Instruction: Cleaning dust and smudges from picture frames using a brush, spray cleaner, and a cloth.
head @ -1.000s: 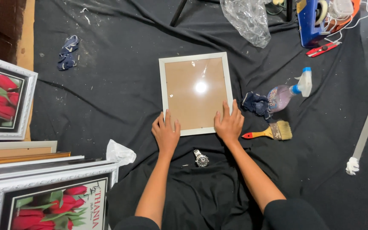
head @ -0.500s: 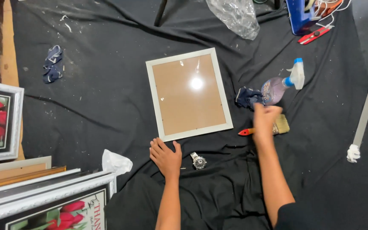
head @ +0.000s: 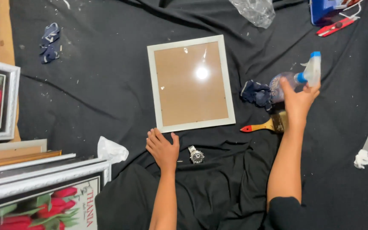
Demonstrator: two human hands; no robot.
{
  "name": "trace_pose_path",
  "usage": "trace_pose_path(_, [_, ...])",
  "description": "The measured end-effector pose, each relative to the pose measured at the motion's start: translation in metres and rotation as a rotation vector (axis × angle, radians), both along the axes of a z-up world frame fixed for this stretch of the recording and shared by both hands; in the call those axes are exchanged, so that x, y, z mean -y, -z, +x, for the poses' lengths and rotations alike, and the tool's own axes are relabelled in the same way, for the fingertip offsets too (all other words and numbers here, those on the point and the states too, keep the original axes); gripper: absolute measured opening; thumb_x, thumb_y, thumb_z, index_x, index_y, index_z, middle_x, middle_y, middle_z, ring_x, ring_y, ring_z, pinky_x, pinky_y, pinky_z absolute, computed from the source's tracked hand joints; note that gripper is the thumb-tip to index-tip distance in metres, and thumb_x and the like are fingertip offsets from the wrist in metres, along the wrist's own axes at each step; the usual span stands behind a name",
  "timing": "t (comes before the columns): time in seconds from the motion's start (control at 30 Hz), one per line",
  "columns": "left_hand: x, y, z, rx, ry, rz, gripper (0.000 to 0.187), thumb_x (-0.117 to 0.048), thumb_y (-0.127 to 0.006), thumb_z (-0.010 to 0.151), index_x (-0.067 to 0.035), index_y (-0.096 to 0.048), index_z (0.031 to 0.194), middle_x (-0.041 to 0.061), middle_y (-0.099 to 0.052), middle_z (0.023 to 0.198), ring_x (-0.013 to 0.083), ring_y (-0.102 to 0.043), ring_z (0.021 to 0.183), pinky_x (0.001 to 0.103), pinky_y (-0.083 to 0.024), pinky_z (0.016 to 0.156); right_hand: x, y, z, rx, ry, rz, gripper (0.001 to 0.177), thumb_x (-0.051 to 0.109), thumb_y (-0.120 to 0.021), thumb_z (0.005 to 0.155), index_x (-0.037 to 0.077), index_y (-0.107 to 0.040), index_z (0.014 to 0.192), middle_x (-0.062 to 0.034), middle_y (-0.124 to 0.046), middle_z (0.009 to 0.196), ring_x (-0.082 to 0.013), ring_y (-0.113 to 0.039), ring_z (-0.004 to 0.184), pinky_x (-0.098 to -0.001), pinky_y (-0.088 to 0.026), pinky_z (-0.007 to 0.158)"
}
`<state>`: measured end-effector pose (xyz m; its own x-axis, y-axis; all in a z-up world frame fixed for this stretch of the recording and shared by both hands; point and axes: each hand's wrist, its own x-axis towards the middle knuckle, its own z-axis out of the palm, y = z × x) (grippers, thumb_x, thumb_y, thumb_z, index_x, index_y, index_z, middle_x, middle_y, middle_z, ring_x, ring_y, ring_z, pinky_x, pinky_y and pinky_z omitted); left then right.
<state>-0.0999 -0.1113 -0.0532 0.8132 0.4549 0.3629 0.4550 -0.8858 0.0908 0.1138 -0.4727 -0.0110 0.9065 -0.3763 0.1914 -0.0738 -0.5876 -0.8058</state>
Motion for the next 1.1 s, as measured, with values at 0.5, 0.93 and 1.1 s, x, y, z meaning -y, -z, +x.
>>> trace_pose_path(0.5, [0.005,-0.003,-0.002,-0.088,-0.063,-0.088,0.057,-0.037,-0.061,0.094,0.004,-0.054,0.133,0.024,-0.057,0.120,0.0370,-0.056,0.120,0.049,-0.044,0.101,-0.009,0.058,-0.054,-1.064,-0.565,-0.807,0.038,0.040,-0.087,0.077,0.038,-0.069,0.110,-0.0064,-0.044,0.142,-0.0416,-0.041,0.129,-0.0585,-0.035,0.096])
trace_pose_path(0.93, [0.003,-0.005,-0.003,-0.068,-0.052,-0.047,0.057,-0.036,-0.064,0.092,0.004,-0.056,0.132,0.024,-0.058,0.120,0.0360,-0.057,0.118,0.048,-0.044,0.100,-0.104,-0.060,-0.062,-0.270,-0.539,0.059,0.019,0.013,-0.068,0.099,0.018,-0.065,0.116,-0.0108,-0.070,0.119,-0.0372,-0.066,0.114,-0.0438,-0.057,0.093])
trace_pose_path(1.1, [0.003,-0.003,-0.002,-0.044,-0.048,-0.057,0.057,-0.036,-0.063,0.092,0.004,-0.056,0.131,0.023,-0.057,0.118,0.0353,-0.056,0.116,0.048,-0.043,0.102,-0.158,-0.117,-0.097,-0.258,-0.964,-0.002,0.029,-0.002,-0.058,0.084,0.007,-0.069,0.109,-0.0247,-0.073,0.117,-0.0501,-0.064,0.112,-0.0635,-0.051,0.093])
